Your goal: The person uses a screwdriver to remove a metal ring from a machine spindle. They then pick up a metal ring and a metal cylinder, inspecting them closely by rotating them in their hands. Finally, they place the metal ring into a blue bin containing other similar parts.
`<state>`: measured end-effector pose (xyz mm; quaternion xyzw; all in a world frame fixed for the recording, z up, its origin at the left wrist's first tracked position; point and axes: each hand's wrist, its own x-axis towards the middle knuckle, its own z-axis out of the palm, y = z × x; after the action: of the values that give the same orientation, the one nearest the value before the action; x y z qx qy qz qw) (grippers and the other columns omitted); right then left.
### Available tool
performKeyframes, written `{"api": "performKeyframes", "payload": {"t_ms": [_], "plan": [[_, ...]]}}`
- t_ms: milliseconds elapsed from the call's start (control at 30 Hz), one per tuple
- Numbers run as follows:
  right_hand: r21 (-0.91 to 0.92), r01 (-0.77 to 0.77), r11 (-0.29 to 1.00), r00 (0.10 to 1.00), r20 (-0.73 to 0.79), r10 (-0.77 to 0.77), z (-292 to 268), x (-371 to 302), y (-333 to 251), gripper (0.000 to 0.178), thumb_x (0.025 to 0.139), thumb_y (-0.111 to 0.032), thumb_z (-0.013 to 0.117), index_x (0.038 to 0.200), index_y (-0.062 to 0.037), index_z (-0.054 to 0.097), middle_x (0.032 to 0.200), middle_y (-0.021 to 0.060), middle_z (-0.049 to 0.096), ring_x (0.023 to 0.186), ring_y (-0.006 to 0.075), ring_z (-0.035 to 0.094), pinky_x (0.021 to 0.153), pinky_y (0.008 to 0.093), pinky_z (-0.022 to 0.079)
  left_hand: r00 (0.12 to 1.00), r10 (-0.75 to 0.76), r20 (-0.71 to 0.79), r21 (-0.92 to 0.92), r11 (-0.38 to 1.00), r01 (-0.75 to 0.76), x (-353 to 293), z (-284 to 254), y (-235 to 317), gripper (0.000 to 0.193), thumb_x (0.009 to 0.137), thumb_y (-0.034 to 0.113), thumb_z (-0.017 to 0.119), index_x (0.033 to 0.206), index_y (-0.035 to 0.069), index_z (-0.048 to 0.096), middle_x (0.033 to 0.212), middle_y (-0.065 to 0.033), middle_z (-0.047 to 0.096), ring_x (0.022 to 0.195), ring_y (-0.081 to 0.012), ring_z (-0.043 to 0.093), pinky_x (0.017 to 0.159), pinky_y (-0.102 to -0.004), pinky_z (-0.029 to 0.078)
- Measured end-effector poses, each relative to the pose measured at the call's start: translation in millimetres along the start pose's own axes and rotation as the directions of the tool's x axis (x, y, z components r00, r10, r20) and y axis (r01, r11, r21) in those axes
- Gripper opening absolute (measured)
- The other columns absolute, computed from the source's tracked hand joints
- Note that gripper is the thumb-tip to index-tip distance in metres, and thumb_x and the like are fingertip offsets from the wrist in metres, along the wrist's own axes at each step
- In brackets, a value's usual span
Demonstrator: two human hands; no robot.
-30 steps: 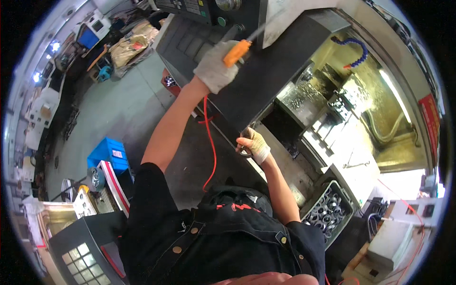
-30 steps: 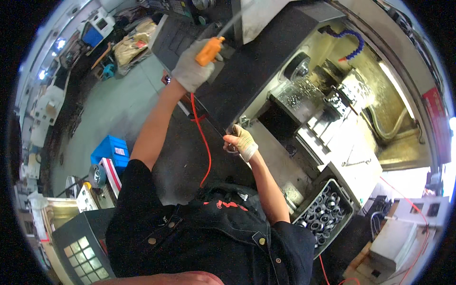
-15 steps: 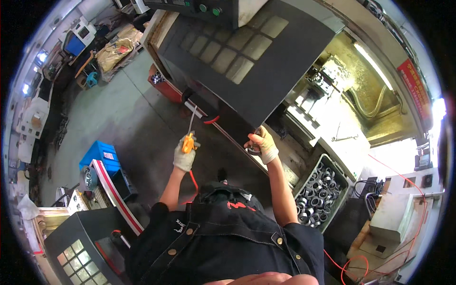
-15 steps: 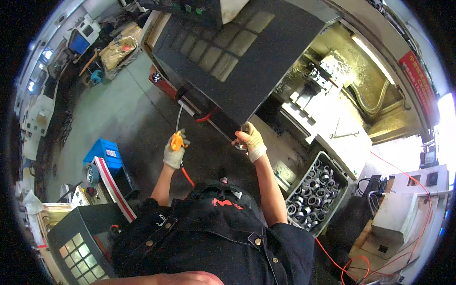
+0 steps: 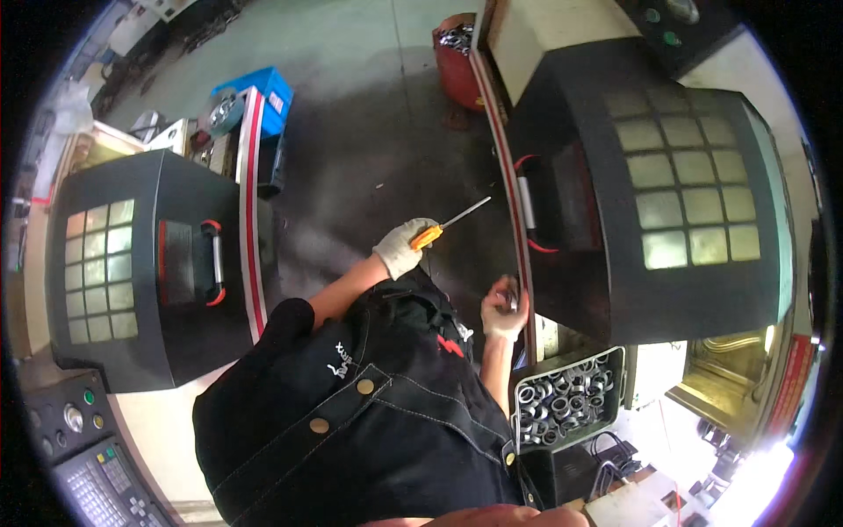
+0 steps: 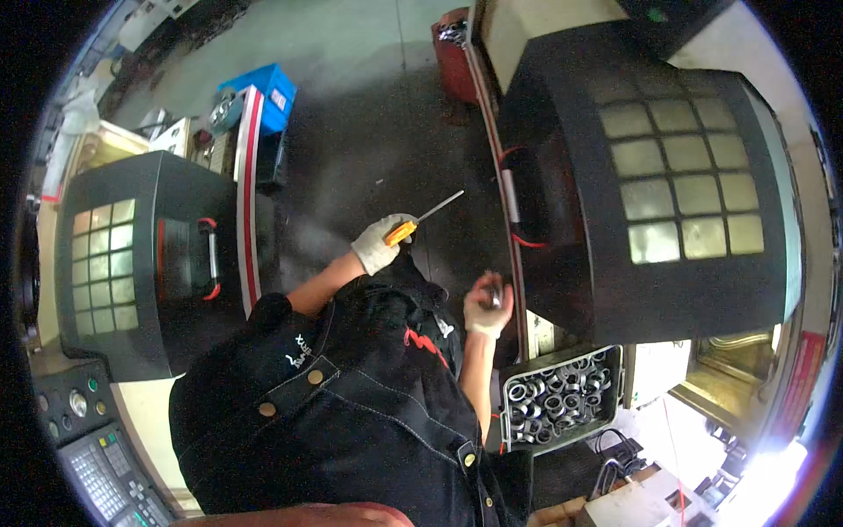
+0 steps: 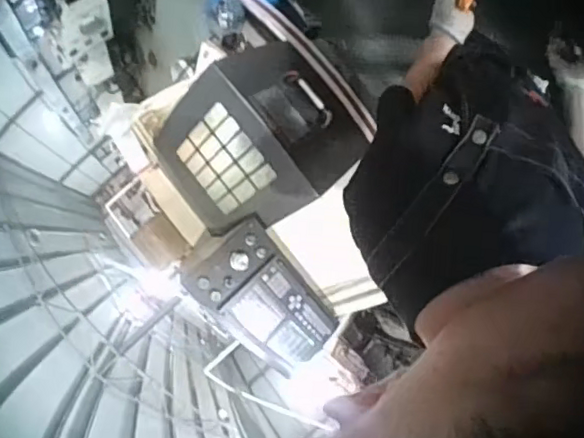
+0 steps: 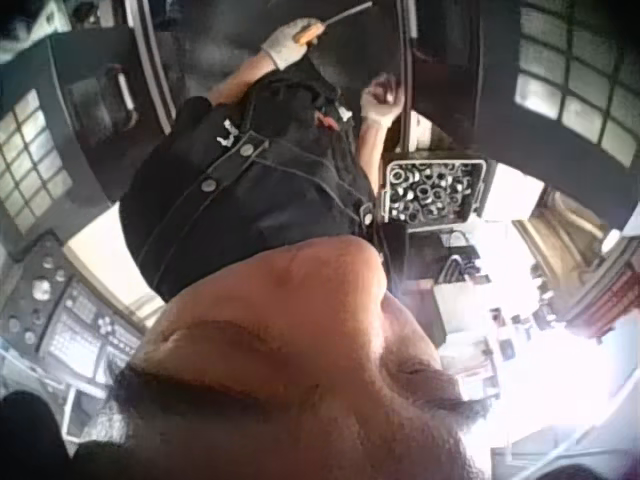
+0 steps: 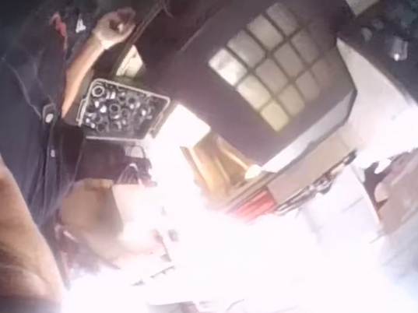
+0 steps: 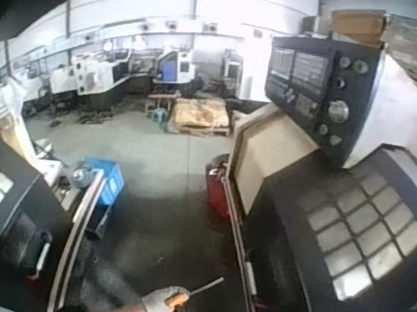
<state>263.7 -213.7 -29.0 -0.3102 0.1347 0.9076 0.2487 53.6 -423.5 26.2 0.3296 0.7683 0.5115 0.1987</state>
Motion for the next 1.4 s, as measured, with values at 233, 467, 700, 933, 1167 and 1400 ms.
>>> {"api": "performKeyframes", "payload": {"t_ms": [233,467,700,933,1167,1400], "plan": [[-0.545,-0.283,0.789,0.861,0.218,0.460,113.0,68.5,133.7,0.039,0.090,-0.031,0.061,0.117,-0.0034,0.060,0.115,0.0159,0.062,0.098,0.0284,0.062,0.073,0.0355,0.055,0.989,-0.133,0.056,0.231,0.966,0.117,-54.1,-66.7,-30.0,0.050,0.083,-0.002,0.051,0.131,0.012,0.049,0.114,-0.0121,0.064,0.103,-0.0318,0.063,0.086,-0.0393,0.050],[-0.774,-0.244,0.584,0.775,0.206,0.597,177.2,178.1,267.2,0.046,0.091,-0.045,0.057,0.113,-0.0041,0.057,0.110,0.0165,0.062,0.081,0.0238,0.064,0.064,0.0297,0.056,0.898,-0.438,-0.051,0.196,0.877,0.439,-59.6,-164.8,-38.9,0.047,0.082,0.012,0.057,0.128,0.016,0.052,0.097,-0.0208,0.066,0.088,-0.0435,0.062,0.077,-0.0495,0.051],[-0.871,-0.235,0.432,0.713,0.148,0.685,202.1,244.2,405.1,0.031,0.093,-0.031,0.059,0.118,-0.0140,0.055,0.129,0.0158,0.054,0.106,0.0387,0.060,0.056,0.0271,0.055,0.844,-0.464,-0.270,0.087,0.861,0.501,-70.1,-268.7,-76.4,0.056,0.077,0.005,0.054,0.131,0.018,0.049,0.107,-0.0202,0.064,0.100,-0.0395,0.060,0.085,-0.0462,0.049],[-0.896,-0.395,0.202,0.399,0.031,0.917,214.1,255.8,557.2,0.049,0.077,0.004,0.068,0.122,-0.0097,0.052,0.133,0.0152,0.050,0.122,0.0375,0.049,0.089,0.0367,0.054,0.662,-0.565,-0.492,-0.075,0.785,0.614,-84.6,-323.3,-98.0,0.051,0.080,0.010,0.054,0.130,0.021,0.052,0.106,-0.0194,0.065,0.099,-0.0394,0.061,0.086,-0.0466,0.049],[-0.967,-0.199,-0.161,0.215,-0.203,0.955,209.1,285.1,684.0,0.045,0.079,-0.002,0.070,0.120,-0.0106,0.052,0.125,0.0145,0.056,0.116,0.0309,0.057,0.087,0.0329,0.054,0.344,-0.618,-0.707,-0.260,0.679,0.687,-85.4,-334.0,-126.6,0.053,0.077,0.010,0.052,0.129,0.019,0.053,0.108,-0.0200,0.065,0.100,-0.0390,0.061,0.087,-0.0451,0.049],[-0.878,-0.228,-0.421,0.096,-0.451,0.888,193.8,335.3,802.7,0.018,0.083,-0.023,0.072,0.090,-0.0098,0.062,0.098,0.0083,0.068,0.083,0.0207,0.067,0.063,0.0278,0.056,0.081,-0.734,-0.674,-0.425,0.476,0.770,-40.0,-396.7,-104.6,0.053,0.077,0.010,0.050,0.129,0.019,0.054,0.106,-0.0219,0.064,0.098,-0.0403,0.062,0.087,-0.0448,0.050]]}}
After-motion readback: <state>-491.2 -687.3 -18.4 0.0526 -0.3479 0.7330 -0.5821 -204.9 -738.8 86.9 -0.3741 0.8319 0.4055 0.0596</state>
